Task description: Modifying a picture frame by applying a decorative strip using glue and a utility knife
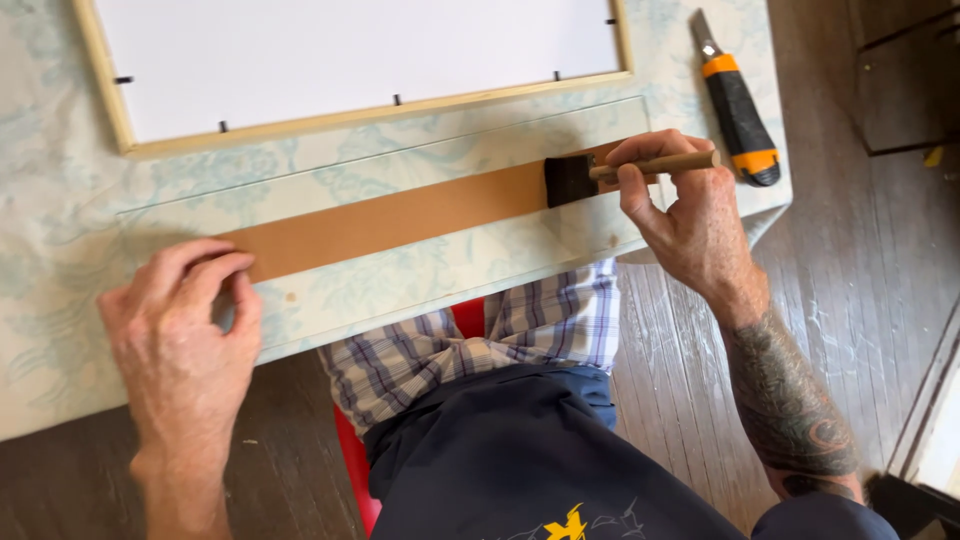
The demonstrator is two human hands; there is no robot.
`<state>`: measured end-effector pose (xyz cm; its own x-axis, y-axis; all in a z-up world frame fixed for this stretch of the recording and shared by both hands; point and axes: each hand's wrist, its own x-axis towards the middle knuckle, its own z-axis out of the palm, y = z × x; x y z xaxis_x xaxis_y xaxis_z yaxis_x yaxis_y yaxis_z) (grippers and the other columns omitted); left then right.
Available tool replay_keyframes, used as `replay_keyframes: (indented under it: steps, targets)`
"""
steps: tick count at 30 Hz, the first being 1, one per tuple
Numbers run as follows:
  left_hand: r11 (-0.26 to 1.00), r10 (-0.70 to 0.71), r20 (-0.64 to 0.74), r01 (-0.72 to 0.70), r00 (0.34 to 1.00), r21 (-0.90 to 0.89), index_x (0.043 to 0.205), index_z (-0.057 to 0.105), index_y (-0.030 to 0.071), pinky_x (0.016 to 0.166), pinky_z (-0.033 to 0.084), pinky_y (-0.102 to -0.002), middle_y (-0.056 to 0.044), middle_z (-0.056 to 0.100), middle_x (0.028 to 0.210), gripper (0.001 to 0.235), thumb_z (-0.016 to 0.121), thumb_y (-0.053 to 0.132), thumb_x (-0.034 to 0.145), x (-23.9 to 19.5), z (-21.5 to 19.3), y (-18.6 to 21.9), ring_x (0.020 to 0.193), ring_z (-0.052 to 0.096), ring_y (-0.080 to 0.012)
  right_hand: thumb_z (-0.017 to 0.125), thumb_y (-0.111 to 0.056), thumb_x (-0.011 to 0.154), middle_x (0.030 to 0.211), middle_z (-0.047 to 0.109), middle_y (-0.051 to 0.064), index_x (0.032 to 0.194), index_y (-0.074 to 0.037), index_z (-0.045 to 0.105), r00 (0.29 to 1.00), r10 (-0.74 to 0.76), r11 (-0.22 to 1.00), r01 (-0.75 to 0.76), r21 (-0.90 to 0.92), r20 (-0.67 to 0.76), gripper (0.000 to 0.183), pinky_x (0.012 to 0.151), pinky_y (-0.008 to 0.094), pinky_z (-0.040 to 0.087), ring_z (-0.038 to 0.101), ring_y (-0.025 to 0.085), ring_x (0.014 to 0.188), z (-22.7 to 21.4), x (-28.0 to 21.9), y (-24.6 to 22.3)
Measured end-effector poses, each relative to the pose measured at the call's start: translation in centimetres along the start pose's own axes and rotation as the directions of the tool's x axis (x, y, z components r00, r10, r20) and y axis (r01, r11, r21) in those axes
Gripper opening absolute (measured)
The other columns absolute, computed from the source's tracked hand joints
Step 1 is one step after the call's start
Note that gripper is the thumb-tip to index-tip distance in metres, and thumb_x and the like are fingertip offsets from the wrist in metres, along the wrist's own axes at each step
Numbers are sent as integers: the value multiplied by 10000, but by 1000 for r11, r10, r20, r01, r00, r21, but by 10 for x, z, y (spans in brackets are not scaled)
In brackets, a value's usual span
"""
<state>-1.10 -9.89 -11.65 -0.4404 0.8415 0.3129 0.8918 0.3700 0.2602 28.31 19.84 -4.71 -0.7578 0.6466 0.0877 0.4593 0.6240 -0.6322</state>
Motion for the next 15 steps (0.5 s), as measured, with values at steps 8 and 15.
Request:
replay_keyframes:
  steps: [8,15]
  targets:
    - [999,-21,27,20,999,42,1137,836,125,992,447,-466,26,747,1293,204,832,-16,989,-1,-4,3,1092,714,-210,525,8,1106,1116,696,242,1183,83,581,1000,13,1000,-13,2,-3,122,936,398,616,733,317,1044,-35,-9,50]
    - [997,-20,51,16,998,76,1152,841,141,998,466,-471,37,742,1295,207,839,14,989,-2,-5,1,1108,721,-204,508,-2,1122,1077,724,202,1177,46,587,995,83,996,-84,-26,-46,107,848,367,592,742,286,1014,-56,-14,67]
